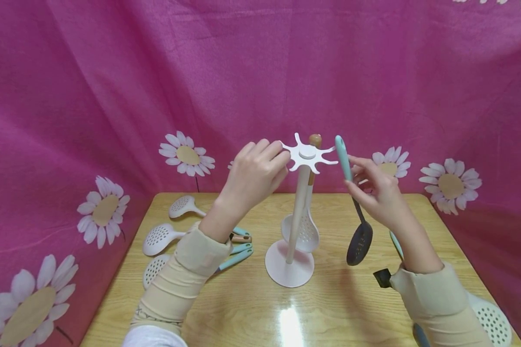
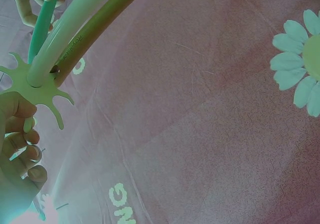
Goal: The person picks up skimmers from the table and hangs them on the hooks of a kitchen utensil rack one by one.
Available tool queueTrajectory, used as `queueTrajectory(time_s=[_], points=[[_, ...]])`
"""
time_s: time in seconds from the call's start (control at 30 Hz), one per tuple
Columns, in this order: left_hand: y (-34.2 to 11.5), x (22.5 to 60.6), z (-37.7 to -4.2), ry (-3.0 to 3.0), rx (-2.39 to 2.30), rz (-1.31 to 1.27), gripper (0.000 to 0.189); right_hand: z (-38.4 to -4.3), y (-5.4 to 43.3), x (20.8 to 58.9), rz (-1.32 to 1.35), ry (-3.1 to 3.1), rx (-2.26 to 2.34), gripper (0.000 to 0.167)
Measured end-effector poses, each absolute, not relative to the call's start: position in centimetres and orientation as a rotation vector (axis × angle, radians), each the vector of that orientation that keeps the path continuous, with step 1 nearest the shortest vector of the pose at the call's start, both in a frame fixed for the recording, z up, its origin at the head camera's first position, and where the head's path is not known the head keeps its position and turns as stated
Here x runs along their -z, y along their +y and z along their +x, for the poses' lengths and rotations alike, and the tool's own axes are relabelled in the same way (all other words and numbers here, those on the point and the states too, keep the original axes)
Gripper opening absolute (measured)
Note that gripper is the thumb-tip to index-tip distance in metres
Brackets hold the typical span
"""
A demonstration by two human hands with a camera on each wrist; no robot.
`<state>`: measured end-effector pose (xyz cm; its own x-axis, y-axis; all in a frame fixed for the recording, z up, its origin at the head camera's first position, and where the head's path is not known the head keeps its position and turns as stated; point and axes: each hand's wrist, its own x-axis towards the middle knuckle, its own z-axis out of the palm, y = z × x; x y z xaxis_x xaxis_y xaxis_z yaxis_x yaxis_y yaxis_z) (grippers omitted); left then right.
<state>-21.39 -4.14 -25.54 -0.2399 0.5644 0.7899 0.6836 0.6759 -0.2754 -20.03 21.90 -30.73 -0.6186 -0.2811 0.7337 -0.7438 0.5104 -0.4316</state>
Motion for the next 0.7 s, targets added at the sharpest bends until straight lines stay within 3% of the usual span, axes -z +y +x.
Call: queueTrajectory(time_s=[0.7], points=[[-4.15,25.59,-21.35,-1.929,0.155,-0.974,0.006,-20.56,22.19,31.48,0.936,-2.259,-1.148,0.055]])
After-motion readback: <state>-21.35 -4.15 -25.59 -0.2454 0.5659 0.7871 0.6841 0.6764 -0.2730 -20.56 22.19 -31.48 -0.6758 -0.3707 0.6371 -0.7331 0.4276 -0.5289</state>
